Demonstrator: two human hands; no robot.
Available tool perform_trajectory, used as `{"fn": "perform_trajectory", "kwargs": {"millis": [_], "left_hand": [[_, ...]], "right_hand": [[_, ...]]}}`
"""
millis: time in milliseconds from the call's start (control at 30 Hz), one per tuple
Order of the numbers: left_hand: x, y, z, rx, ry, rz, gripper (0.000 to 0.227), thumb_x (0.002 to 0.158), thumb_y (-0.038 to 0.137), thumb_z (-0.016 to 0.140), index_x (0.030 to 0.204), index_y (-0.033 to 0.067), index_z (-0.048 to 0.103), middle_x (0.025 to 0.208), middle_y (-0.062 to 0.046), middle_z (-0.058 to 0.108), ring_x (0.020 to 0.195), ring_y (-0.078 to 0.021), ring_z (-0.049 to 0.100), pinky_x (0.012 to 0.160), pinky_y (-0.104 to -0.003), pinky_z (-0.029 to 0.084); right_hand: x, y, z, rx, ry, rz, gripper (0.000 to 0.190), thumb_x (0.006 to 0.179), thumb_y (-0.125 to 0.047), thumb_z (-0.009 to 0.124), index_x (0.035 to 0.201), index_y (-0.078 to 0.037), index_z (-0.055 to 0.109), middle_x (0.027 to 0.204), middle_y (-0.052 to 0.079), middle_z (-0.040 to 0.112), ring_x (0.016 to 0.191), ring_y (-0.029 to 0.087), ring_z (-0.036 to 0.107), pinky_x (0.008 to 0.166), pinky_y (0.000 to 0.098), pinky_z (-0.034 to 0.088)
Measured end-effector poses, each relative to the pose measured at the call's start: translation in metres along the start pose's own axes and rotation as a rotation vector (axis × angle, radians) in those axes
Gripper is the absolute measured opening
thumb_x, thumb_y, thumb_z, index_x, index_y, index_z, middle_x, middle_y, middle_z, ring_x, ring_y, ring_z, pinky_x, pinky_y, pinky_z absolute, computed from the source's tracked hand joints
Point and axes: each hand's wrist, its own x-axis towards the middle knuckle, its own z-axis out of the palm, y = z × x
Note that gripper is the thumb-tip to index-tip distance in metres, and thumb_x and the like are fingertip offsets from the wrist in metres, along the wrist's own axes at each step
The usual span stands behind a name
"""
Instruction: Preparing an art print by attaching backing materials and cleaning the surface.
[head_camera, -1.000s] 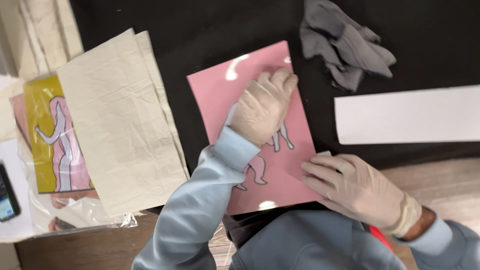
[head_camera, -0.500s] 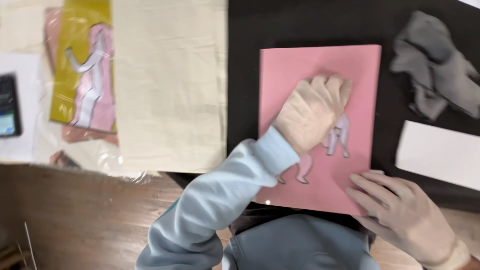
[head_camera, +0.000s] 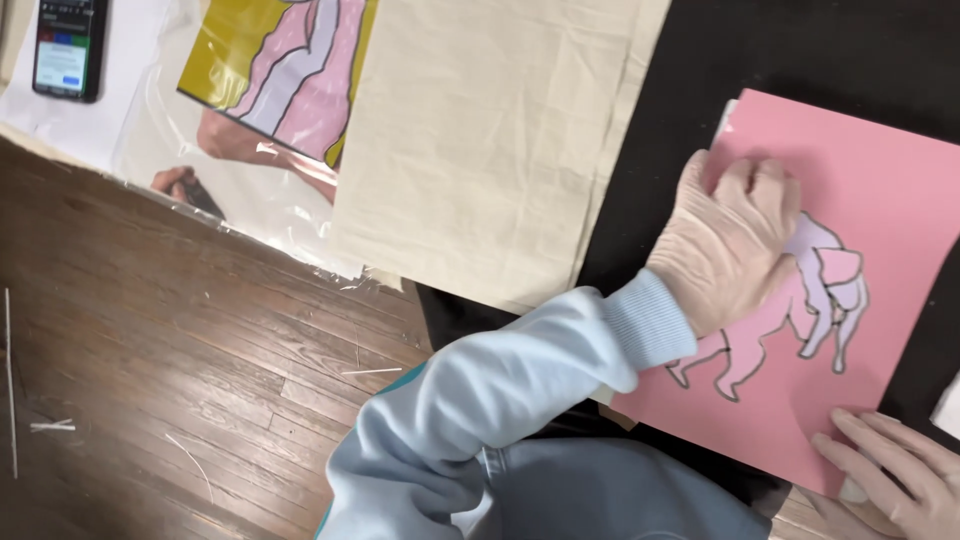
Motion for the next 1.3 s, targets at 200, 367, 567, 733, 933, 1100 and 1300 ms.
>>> {"fn": "perform_trajectory", "kwargs": {"millis": [200, 367, 567, 733, 933, 1100, 1300], "left_hand": [[0.003, -0.003, 0.008, -0.106, -0.066, -0.011, 0.061, 0.084, 0.049, 0.064, 0.126, 0.0045, 0.061, 0.122, -0.010, 0.056, 0.113, -0.0254, 0.059, 0.100, -0.050, 0.051], [0.000, -0.004, 0.021, -0.195, 0.045, -0.046, 0.061, 0.079, 0.046, 0.068, 0.125, 0.0057, 0.061, 0.122, -0.011, 0.057, 0.114, -0.0287, 0.059, 0.102, -0.052, 0.050], [-0.002, -0.010, 0.027, -0.296, 0.107, 0.019, 0.067, 0.080, 0.048, 0.071, 0.130, 0.0047, 0.059, 0.125, -0.013, 0.056, 0.110, -0.0325, 0.058, 0.101, -0.051, 0.049], [-0.008, -0.020, 0.022, -0.238, 0.058, 0.097, 0.072, 0.088, 0.052, 0.072, 0.137, 0.0024, 0.056, 0.129, -0.014, 0.055, 0.105, -0.0342, 0.057, 0.098, -0.050, 0.049], [-0.069, -0.027, -0.036, -0.180, -0.146, 0.255, 0.069, 0.089, 0.049, 0.076, 0.145, 0.0142, 0.057, 0.130, -0.015, 0.055, 0.114, -0.0364, 0.055, 0.098, -0.048, 0.048], [-0.141, -0.046, -0.047, -0.428, -0.210, 0.452, 0.062, 0.086, 0.043, 0.084, 0.135, 0.0117, 0.063, 0.138, -0.004, 0.053, 0.127, -0.0271, 0.054, 0.112, -0.045, 0.045], [-0.167, -0.052, -0.022, -0.440, -0.113, 0.411, 0.052, 0.090, 0.034, 0.086, 0.134, 0.0129, 0.068, 0.142, -0.002, 0.057, 0.135, -0.0258, 0.052, 0.116, -0.043, 0.047]], "right_hand": [[-0.020, 0.021, 0.014, 0.041, -0.022, -0.030, 0.067, 0.054, -0.036, 0.085, 0.116, -0.013, 0.072, 0.129, 0.018, 0.069, 0.115, 0.033, 0.070, 0.108, 0.0468, 0.056], [-0.009, 0.016, 0.009, 0.007, -0.046, 0.002, 0.064, 0.054, -0.032, 0.085, 0.114, -0.012, 0.074, 0.129, 0.017, 0.069, 0.117, 0.035, 0.069, 0.108, 0.0472, 0.056], [0.039, -0.044, -0.039, 0.063, 0.025, 0.107, 0.059, 0.059, -0.023, 0.082, 0.116, -0.010, 0.072, 0.130, 0.015, 0.069, 0.117, 0.036, 0.068, 0.102, 0.0457, 0.058], [0.057, -0.059, -0.055, 0.063, -0.041, 0.156, 0.062, 0.056, -0.024, 0.087, 0.115, -0.011, 0.073, 0.128, 0.014, 0.071, 0.115, 0.036, 0.069, 0.095, 0.0450, 0.059], [0.038, -0.052, -0.027, 0.104, 0.098, 0.121, 0.059, 0.066, -0.021, 0.092, 0.122, -0.013, 0.073, 0.139, 0.009, 0.068, 0.123, 0.031, 0.068, 0.104, 0.0411, 0.058], [0.041, -0.050, -0.024, 0.167, 0.155, 0.086, 0.056, 0.068, -0.017, 0.093, 0.121, -0.012, 0.074, 0.136, 0.011, 0.068, 0.121, 0.032, 0.067, 0.100, 0.0416, 0.057], [0.035, -0.043, -0.012, 0.256, 0.168, 0.089, 0.059, 0.069, -0.014, 0.094, 0.124, -0.007, 0.071, 0.141, 0.017, 0.065, 0.126, 0.037, 0.065, 0.104, 0.0442, 0.058]]}}
